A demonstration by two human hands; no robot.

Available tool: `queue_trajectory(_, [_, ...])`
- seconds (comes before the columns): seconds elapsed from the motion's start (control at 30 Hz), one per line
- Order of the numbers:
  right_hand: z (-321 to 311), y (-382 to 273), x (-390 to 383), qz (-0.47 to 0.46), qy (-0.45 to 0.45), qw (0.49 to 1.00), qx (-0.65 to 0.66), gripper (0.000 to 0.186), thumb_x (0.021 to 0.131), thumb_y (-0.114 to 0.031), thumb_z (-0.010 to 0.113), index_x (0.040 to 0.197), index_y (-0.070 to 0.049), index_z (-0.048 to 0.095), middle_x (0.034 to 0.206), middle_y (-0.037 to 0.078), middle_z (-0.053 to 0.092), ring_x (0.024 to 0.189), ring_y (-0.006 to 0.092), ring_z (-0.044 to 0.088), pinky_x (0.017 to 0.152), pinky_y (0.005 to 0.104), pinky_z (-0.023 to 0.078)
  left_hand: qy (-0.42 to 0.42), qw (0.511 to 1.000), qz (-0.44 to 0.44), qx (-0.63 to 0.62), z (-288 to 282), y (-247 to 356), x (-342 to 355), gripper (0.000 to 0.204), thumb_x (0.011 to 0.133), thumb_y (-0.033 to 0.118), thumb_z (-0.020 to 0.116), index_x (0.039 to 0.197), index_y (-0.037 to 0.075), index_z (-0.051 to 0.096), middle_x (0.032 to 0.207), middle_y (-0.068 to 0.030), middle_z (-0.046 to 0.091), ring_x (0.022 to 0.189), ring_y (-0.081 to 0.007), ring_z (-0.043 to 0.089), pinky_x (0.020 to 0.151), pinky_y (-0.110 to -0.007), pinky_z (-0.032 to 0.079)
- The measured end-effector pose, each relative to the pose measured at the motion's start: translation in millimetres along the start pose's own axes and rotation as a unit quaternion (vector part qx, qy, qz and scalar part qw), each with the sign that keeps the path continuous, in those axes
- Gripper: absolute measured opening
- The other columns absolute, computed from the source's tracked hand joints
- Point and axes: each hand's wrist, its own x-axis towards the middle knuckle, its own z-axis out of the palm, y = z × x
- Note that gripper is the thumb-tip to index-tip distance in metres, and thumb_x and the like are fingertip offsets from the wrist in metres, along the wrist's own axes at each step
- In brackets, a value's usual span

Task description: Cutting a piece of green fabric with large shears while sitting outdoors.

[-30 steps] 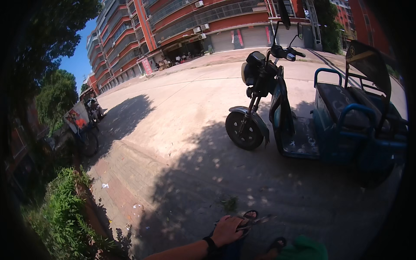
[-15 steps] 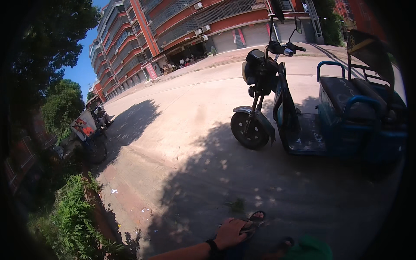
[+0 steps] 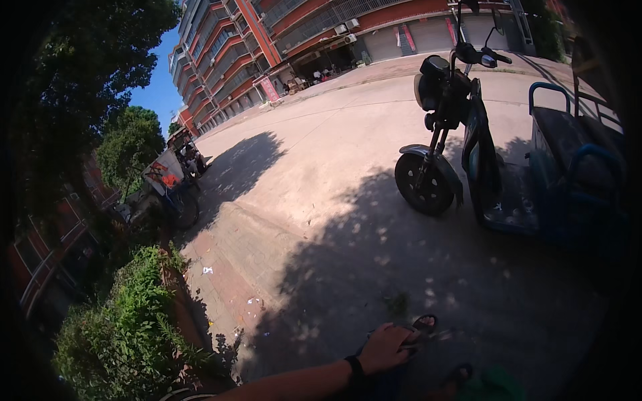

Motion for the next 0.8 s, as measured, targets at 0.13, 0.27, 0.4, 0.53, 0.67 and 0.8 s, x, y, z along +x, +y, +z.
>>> queue_trajectory(0.13, [6,-2,16,0.002,0.004,1.0,-0.003,0.034,0.091,-0.022,0.049,0.122,-0.013,0.061,0.129,0.006,0.056,0.117,0.0222,0.053,0.095,0.0329,0.041,-0.006,1.0,0.004,-0.012,-2,1,0,0.045,0.076,0.026,0.062,0.116,0.009,0.053,0.104,-0.0111,0.058,0.104,-0.0273,0.055,0.104,-0.047,0.031])
queue_trajectory(0.27, [17,-3,30,0.007,0.005,1.0,-0.001,0.034,0.092,-0.023,0.049,0.122,-0.014,0.061,0.129,0.005,0.056,0.117,0.0216,0.053,0.095,0.033,0.041,0.003,1.0,0.009,-0.02,0,2,-1,0.043,0.076,0.026,0.062,0.115,0.01,0.053,0.103,-0.01,0.058,0.104,-0.0274,0.055,0.103,-0.047,0.031])
queue_trajectory(0.4, [34,-3,42,0.015,0.001,1.0,0.008,0.033,0.092,-0.024,0.049,0.121,-0.014,0.061,0.129,0.004,0.057,0.118,0.0209,0.053,0.095,0.0331,0.041,0.008,1.0,0.018,-0.019,-3,3,0,0.042,0.077,0.026,0.062,0.114,0.01,0.054,0.104,-0.009,0.058,0.104,-0.0268,0.055,0.103,-0.047,0.031])
queue_trajectory(0.53, [44,-4,56,0.024,0.004,1.0,0.019,0.033,0.092,-0.024,0.049,0.121,-0.015,0.061,0.129,0.004,0.057,0.118,0.0203,0.052,0.095,0.0332,0.042,0.004,1.0,0.022,-0.006,-1,0,2,0.041,0.077,0.027,0.062,0.114,0.01,0.055,0.105,-0.0081,0.059,0.105,-0.0255,0.056,0.103,-0.046,0.031])
queue_trajectory(0.67, [51,-6,72,0.032,0.012,0.999,0.032,0.033,0.092,-0.025,0.048,0.121,-0.016,0.062,0.129,0.003,0.057,0.119,0.0196,0.052,0.095,0.0333,0.042,-0.009,1.0,0.018,0.014,-3,2,5,0.042,0.077,0.027,0.062,0.114,0.01,0.055,0.107,-0.0083,0.059,0.105,-0.0251,0.055,0.103,-0.046,0.032])
queue_trajectory(0.8, [57,-5,88,0.043,0.022,0.998,0.045,0.033,0.092,-0.026,0.048,0.121,-0.016,0.062,0.129,0.002,0.057,0.119,0.019,0.052,0.095,0.0334,0.042,-0.013,1.0,0.023,0.006,-9,6,5,0.042,0.077,0.028,0.062,0.114,0.009,0.055,0.108,-0.0091,0.059,0.106,-0.025,0.055,0.104,-0.045,0.032])
